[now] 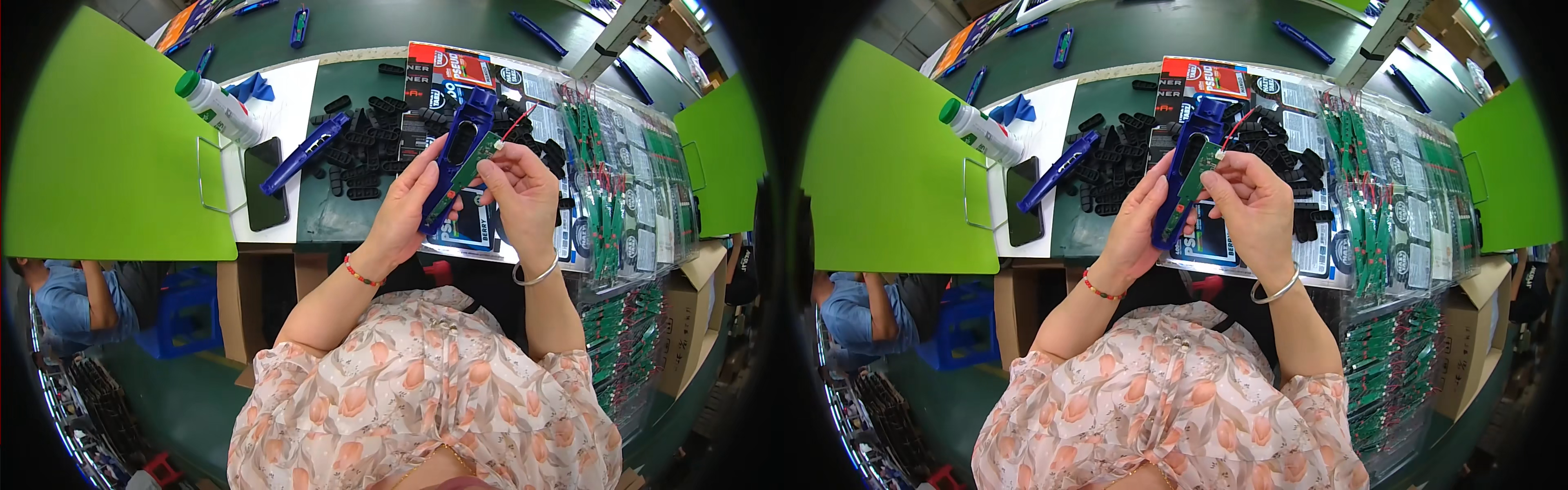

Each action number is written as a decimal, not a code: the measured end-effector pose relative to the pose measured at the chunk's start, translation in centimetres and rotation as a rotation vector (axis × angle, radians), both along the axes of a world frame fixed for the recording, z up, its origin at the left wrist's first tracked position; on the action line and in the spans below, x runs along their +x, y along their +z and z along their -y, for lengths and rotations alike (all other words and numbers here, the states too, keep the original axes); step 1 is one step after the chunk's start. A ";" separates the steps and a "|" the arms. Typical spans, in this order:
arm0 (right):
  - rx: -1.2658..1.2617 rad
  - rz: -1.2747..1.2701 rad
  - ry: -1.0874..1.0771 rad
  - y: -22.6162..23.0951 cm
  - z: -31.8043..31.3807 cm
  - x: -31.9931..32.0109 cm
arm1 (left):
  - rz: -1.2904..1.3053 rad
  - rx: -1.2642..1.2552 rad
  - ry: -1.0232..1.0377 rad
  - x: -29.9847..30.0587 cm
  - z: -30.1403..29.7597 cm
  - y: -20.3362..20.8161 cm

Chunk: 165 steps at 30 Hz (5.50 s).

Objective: Manually assemble components, circuit boards, and casing elements for an electronic device on a factory production floor.

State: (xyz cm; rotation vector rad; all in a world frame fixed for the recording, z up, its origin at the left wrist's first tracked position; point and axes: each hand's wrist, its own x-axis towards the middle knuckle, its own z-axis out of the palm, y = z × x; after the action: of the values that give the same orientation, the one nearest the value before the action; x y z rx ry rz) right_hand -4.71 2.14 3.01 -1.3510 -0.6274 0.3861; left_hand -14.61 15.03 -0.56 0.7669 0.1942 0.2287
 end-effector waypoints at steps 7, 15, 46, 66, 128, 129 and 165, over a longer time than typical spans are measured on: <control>-0.005 -0.027 0.041 0.1 -0.1 0.1 | 0.024 0.037 0.030 -0.1 -0.1 -0.3; -0.031 -0.078 0.052 -0.1 -0.5 0.4 | 0.043 0.115 0.050 -0.1 -0.1 -0.6; -0.206 -0.141 0.002 -0.9 -2.0 -0.4 | 0.034 -0.185 0.000 -1.5 -1.2 -2.6; -0.235 -0.140 0.040 0.0 -2.6 -0.7 | 0.068 -0.095 0.045 -1.8 -1.2 -2.9; -0.343 -0.151 0.062 -1.1 -2.2 0.2 | -0.102 -0.004 0.016 -2.2 -1.3 -3.4; -0.317 -0.153 0.064 -1.1 -2.2 0.2 | -0.108 0.024 0.030 -2.1 -1.2 -3.4; -0.274 -0.262 0.137 -1.7 -3.5 0.0 | -0.139 0.072 0.137 -1.5 -1.5 -3.5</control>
State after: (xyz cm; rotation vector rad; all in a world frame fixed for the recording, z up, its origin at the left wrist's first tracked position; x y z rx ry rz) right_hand -4.67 5.59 1.35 -1.4889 -0.4598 0.7695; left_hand -16.07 16.56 -4.02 0.8430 0.3723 0.3135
